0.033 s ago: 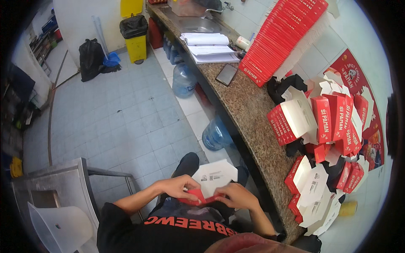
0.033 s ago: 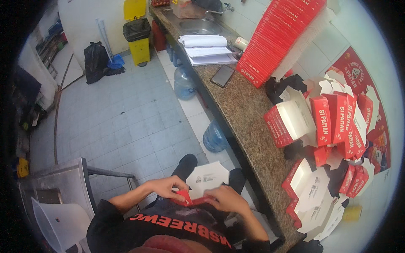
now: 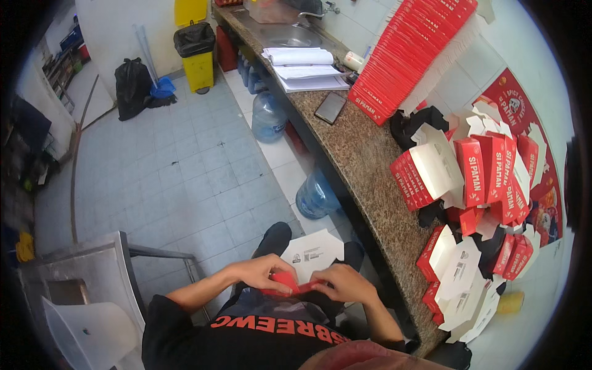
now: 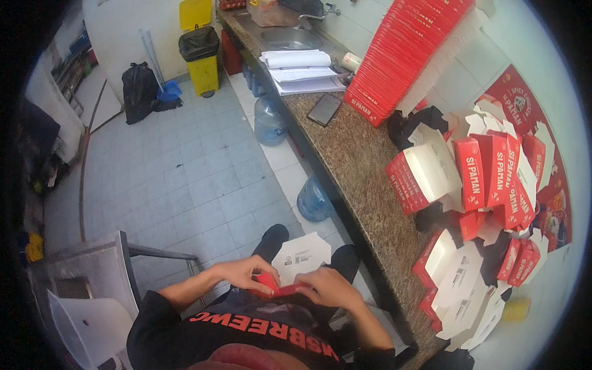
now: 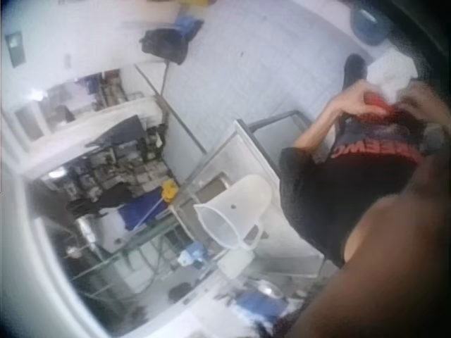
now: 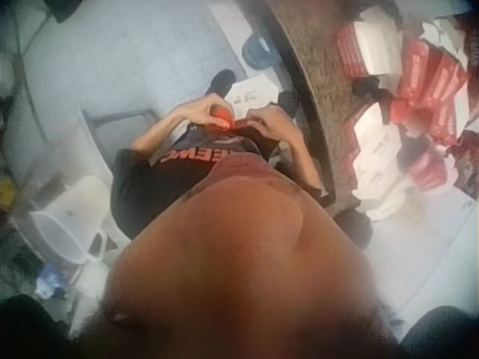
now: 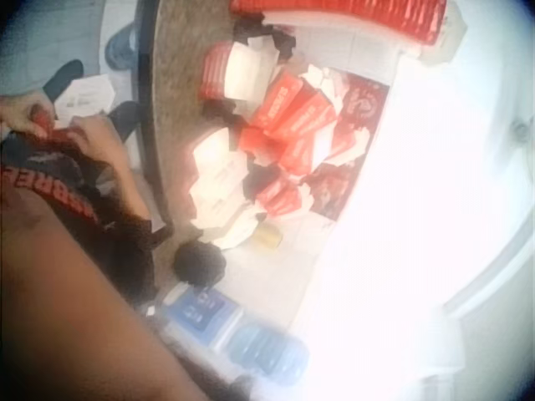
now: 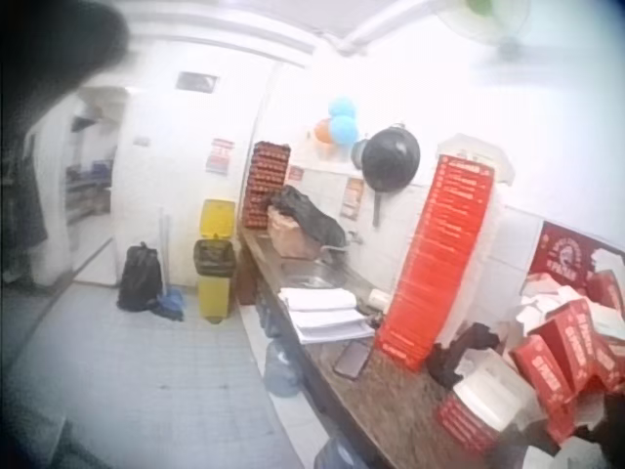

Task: The person assembles red and white cardboard food boxes by folding the flat pieces into shape and interlocking the tabs. They handle the boxes one at a time, folding them on their lap and placing the finished units onto a growing stack on the counter.

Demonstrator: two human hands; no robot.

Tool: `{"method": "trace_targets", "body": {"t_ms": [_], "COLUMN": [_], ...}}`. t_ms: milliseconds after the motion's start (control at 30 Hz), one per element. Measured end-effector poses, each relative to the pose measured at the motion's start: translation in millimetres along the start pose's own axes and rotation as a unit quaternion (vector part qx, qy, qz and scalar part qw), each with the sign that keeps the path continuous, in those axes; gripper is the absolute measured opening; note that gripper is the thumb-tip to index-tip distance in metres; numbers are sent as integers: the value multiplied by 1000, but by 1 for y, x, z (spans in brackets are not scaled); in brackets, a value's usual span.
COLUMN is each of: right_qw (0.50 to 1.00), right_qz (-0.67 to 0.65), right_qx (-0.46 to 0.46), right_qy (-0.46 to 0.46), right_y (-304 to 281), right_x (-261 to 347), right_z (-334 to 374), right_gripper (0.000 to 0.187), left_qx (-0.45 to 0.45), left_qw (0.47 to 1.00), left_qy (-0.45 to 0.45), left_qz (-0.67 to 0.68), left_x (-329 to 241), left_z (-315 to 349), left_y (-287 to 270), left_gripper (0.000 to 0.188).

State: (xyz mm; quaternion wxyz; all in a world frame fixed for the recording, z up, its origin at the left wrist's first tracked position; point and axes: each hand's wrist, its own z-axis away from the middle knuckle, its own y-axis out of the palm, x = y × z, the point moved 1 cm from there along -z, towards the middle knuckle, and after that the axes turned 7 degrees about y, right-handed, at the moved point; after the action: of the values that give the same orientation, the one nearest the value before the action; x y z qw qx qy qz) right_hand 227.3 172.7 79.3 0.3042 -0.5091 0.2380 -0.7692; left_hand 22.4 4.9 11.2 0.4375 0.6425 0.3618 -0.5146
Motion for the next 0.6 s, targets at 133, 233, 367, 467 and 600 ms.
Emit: {"method": "trace_targets", "body": {"t_ms": [133,233,367,467,600], "right_qw": [995,994,988,965,901], "right_qz": [-20,-4,87,75,-67], "right_qx": [-98,-111,-101,-205,-401], "right_qy": [15,-6,-78,-149,-152], "right_y": [-13,3,21,6,7], "right_x": [2,-17,-21,16,-8], "right_z": [-1,3,-7,-14,6], "right_gripper": [14,16,17,11,9], "left_qx": [-152,-89,12,77,-15], "left_qw": [987,994,993,988,952], "left_qy": [56,57,-115,-127,-248], "left_qz": [0,-9,20,-49,178], "left_x": [17,-2,3,19,39], "left_z": [19,20,-2,-16,0], "left_y": [-19,-5,3,7,5], "left_gripper": [8,10,38,36,28]}}
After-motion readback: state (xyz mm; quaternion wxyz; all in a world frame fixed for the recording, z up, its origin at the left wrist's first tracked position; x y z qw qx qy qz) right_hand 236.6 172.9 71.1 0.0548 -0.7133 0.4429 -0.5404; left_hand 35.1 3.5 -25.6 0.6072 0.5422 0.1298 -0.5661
